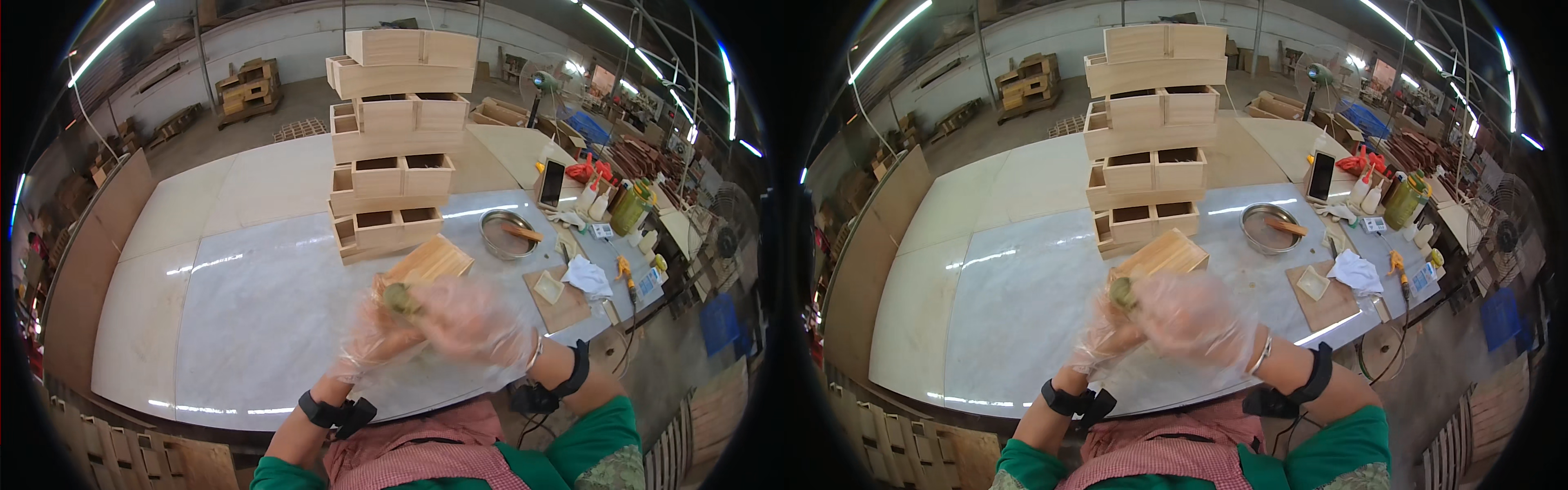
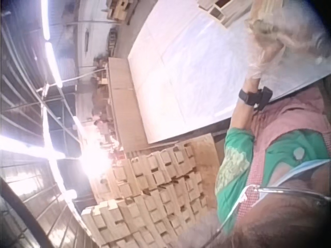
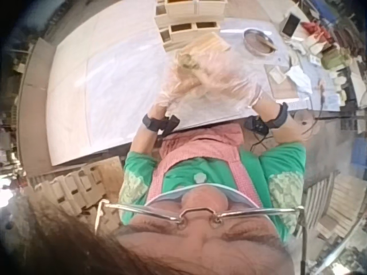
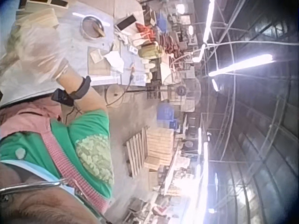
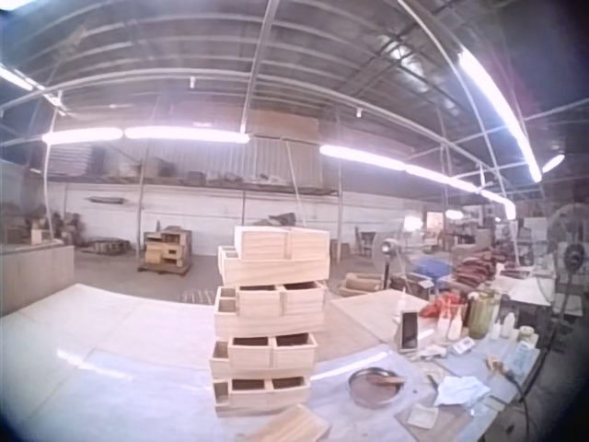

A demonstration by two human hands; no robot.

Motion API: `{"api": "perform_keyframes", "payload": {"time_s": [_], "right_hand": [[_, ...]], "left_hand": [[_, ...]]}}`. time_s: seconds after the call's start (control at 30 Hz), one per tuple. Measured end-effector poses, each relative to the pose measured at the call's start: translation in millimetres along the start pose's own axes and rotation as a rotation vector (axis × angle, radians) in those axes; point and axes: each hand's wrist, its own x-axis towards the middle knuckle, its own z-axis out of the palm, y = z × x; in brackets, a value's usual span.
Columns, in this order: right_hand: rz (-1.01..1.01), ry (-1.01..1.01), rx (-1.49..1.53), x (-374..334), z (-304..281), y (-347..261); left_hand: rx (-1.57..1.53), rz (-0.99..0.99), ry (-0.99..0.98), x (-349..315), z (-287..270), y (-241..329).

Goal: Waxing and polishing wooden box components at a workbench.

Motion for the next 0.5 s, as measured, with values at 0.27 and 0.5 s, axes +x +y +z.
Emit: {"api": "perform_keyframes", "payload": {"time_s": [0.27, 0.5], "right_hand": [[-0.085, 0.109, -0.165, -7.5, -3.9, 3.7], [0.051, -0.040, -0.368, 3.0, -6.0, 67.3]], "left_hand": [[-0.136, 0.001, 0.102, -2.3, 3.6, -6.8], [0.092, -0.143, 0.071, 0.7, -1.3, 14.8]]}}
